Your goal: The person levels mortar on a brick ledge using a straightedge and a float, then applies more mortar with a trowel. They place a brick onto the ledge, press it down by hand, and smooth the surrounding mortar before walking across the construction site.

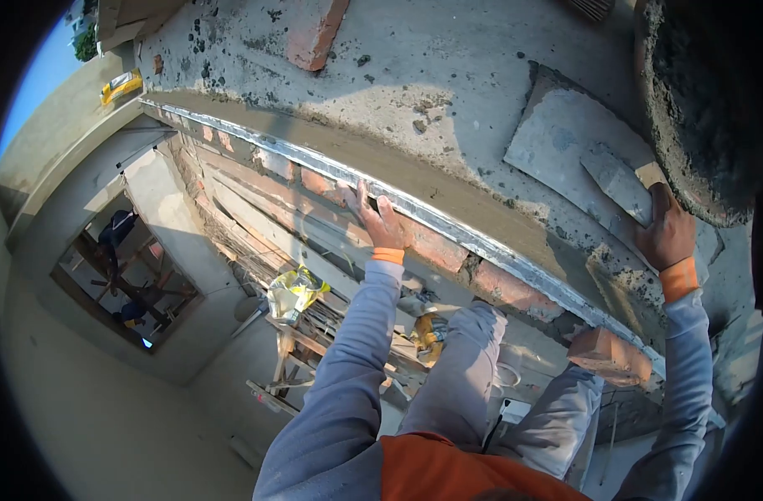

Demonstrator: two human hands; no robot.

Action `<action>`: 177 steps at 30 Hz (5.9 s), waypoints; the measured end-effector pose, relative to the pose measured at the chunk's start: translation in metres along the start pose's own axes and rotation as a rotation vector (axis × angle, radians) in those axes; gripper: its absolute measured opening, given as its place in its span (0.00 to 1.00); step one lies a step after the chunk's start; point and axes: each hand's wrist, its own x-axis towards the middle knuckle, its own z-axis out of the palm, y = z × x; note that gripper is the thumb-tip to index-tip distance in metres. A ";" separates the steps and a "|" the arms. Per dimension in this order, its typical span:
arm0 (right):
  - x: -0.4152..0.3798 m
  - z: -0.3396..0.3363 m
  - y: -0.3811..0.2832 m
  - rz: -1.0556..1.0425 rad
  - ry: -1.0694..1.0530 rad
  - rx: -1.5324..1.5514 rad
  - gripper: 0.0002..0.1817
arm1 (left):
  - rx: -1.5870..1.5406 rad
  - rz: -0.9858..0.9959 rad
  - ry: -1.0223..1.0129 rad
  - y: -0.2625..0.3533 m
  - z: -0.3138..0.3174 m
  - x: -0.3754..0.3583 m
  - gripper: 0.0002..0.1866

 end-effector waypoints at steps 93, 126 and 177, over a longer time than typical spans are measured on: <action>-0.369 -0.018 0.305 0.885 -0.261 -0.329 0.29 | -0.098 0.170 -0.282 0.180 -0.039 -0.166 0.31; -0.230 -0.208 0.053 0.153 0.413 -0.023 0.15 | -0.428 -0.067 -0.183 0.182 -0.009 -0.092 0.33; -0.064 -0.123 -0.122 0.428 -0.152 0.937 0.26 | 1.306 -0.266 -0.885 -0.034 0.007 0.121 0.25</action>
